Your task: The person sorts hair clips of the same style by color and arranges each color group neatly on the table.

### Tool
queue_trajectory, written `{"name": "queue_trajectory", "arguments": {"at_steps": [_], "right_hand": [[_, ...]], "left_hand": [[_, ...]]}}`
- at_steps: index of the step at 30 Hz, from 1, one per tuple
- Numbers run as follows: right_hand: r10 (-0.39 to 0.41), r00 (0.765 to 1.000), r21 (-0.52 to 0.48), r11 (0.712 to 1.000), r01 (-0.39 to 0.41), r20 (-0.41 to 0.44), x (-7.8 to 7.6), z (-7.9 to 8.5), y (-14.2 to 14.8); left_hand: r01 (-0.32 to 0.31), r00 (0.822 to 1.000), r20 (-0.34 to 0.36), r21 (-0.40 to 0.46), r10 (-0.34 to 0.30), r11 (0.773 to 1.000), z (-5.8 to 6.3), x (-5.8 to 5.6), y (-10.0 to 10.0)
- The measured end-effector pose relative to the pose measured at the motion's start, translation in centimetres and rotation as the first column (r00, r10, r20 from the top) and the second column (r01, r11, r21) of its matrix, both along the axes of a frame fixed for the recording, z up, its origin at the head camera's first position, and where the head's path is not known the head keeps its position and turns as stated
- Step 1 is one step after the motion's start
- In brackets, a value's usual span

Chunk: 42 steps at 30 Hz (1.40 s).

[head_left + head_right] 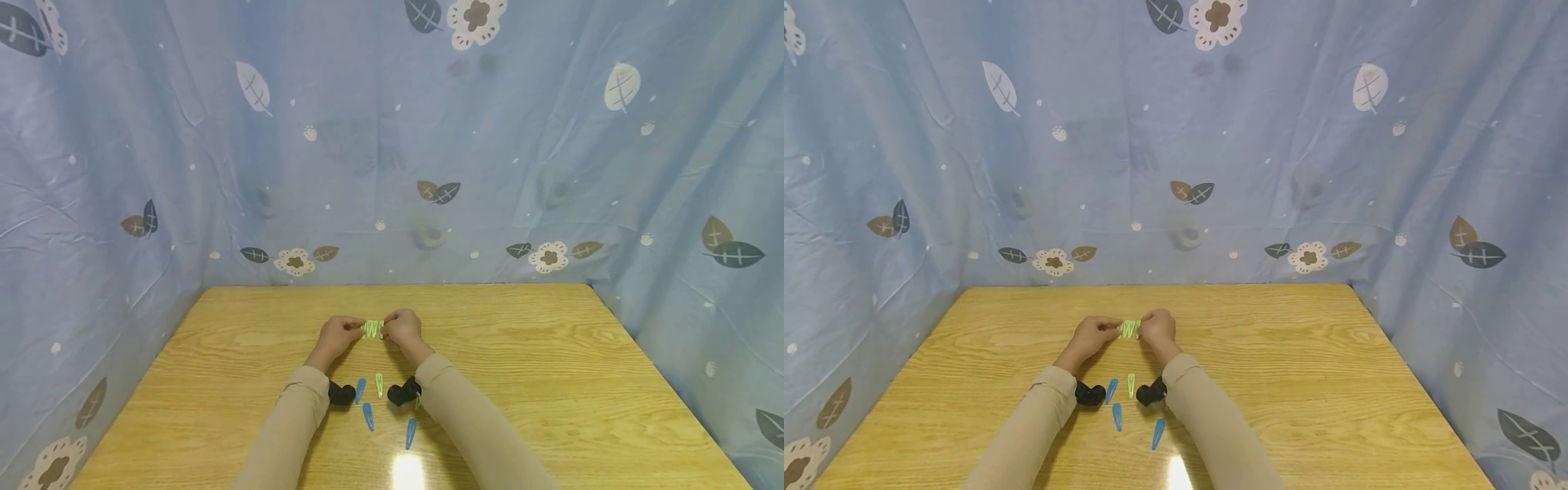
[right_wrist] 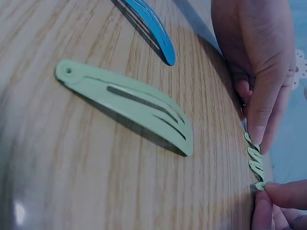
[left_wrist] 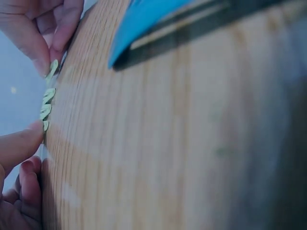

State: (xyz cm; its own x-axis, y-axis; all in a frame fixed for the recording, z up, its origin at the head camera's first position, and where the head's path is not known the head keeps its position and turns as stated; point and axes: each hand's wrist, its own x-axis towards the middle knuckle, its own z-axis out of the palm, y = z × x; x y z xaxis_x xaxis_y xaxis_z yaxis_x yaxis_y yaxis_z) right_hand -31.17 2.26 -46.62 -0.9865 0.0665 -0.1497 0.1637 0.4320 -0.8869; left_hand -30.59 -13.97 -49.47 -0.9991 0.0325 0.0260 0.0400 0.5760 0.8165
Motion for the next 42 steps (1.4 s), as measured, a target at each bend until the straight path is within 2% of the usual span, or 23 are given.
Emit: {"name": "queue_trajectory", "arguments": {"at_steps": [13, 22, 32, 42], "right_hand": [[-0.024, 1.0, 0.029, 0.999, 0.024, 0.019, -0.3, 0.6, 0.0], [-0.03, 0.999, 0.044, 0.999, 0.029, 0.02, -0.4, 0.3, -0.1], [-0.025, 0.999, -0.012, 1.0, 0.026, 0.036, -0.5, -0.1, 0.0], [-0.023, 0.999, -0.04, 0.999, 0.024, 0.024, -0.5, -0.5, 0.3]], "left_hand": [[-0.004, 1.0, -0.011, -0.005, 0.004, 1.0, 0.6, 0.1, 0.4], [-0.005, 1.0, -0.014, 0.0, 0.005, 1.0, 0.8, 0.3, 0.5], [-0.01, 1.0, 0.01, 0.003, 0.01, 1.0, 0.5, 0.2, 0.3], [-0.012, 1.0, -0.003, -0.008, 0.012, 1.0, 0.1, -0.1, 0.2]]}}
